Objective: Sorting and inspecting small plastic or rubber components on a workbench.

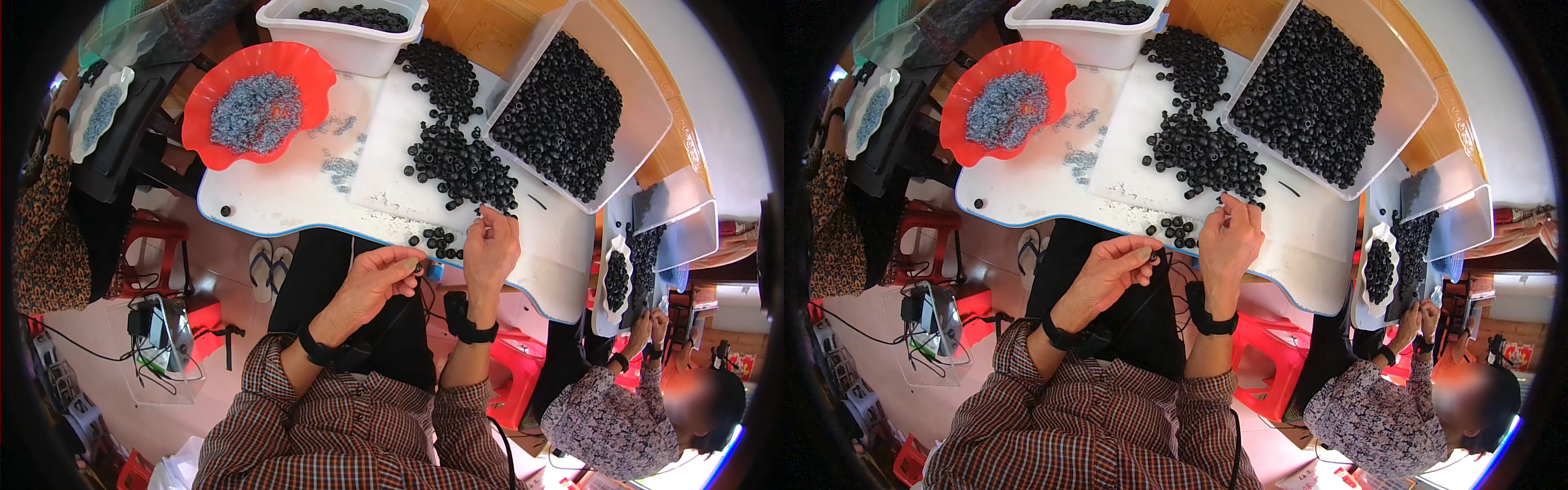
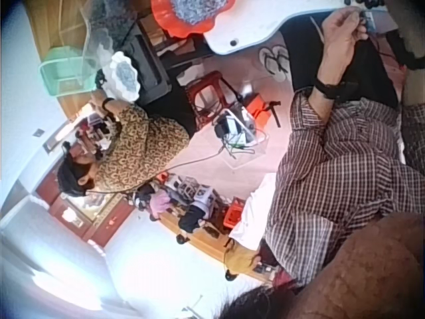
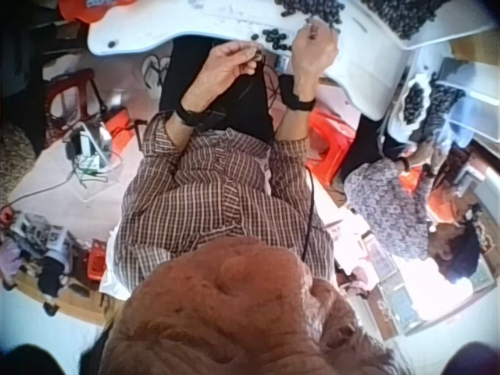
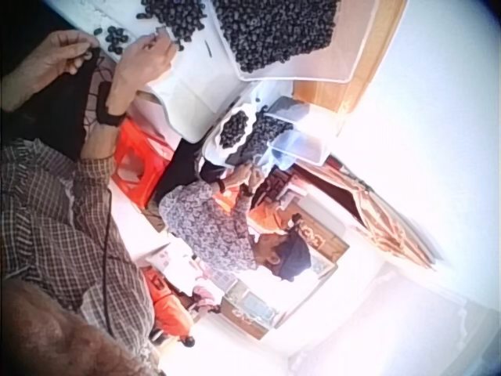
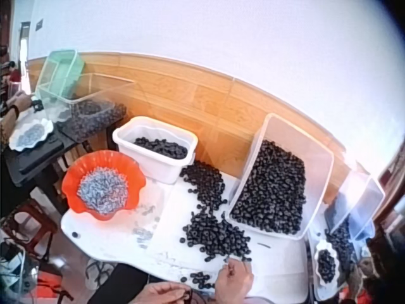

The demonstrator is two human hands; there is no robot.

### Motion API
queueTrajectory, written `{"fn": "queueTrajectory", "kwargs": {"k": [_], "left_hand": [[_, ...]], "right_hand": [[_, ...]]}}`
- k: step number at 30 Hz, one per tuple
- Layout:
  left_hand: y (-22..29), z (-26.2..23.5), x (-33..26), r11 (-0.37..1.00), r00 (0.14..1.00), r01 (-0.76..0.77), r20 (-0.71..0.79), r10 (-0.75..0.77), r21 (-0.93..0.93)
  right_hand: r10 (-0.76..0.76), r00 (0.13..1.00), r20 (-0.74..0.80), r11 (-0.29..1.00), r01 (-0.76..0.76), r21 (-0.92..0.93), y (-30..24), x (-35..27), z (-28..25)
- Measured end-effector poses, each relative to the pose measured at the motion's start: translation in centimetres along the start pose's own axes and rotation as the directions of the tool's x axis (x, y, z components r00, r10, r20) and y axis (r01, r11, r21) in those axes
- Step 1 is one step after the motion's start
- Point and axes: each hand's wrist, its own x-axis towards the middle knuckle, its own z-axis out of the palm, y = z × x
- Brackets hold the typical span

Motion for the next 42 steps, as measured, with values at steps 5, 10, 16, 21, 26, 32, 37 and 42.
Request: {"fn": "queueTrajectory", "kwargs": {"k": [5, 10, 16, 21, 26, 32, 37, 42], "left_hand": [[0.0, -0.1, 0.0, 1.000, 1.000, 0.000, 0.013, 0.001, -0.006], [-0.1, -0.2, 0.1, 1.000, 1.000, 0.001, 0.010, -0.001, -0.006], [-0.1, -0.2, 0.1, 1.000, 1.000, 0.008, -0.005, -0.008, 0.003], [0.0, -0.2, 0.0, 1.000, 1.000, 0.006, -0.003, -0.006, -0.004], [0.0, -0.2, -0.1, 1.000, 1.000, 0.000, 0.004, 0.000, 0.001], [-0.1, -0.2, 0.0, 1.000, 1.000, 0.012, 0.006, -0.012, -0.003], [0.0, -0.1, -0.3, 1.000, 1.000, 0.000, 0.005, 0.000, -0.008], [0.0, -0.1, -0.2, 1.000, 1.000, 0.007, 0.007, -0.007, -0.024]], "right_hand": [[-0.035, 0.999, 0.017, 0.995, 0.037, -0.088, -0.3, 0.8, 0.1], [-0.008, 0.998, 0.065, 0.998, 0.012, -0.068, -1.0, 0.7, 0.0], [0.046, 0.996, 0.070, 0.999, -0.046, 0.008, -0.7, 0.3, -0.1], [0.050, 0.995, 0.088, 0.999, -0.050, 0.001, -0.6, 0.4, 0.2], [-0.024, 0.997, 0.074, 0.998, 0.028, -0.055, -0.4, 0.5, 0.3], [-0.083, 0.990, 0.117, 0.973, 0.106, -0.205, 0.0, 0.5, 0.5], [-0.065, 0.996, 0.061, 0.987, 0.073, -0.146, -0.1, -0.6, -0.1], [0.062, 0.992, 0.105, 0.989, -0.076, 0.131, -0.4, -2.2, -2.2]]}}
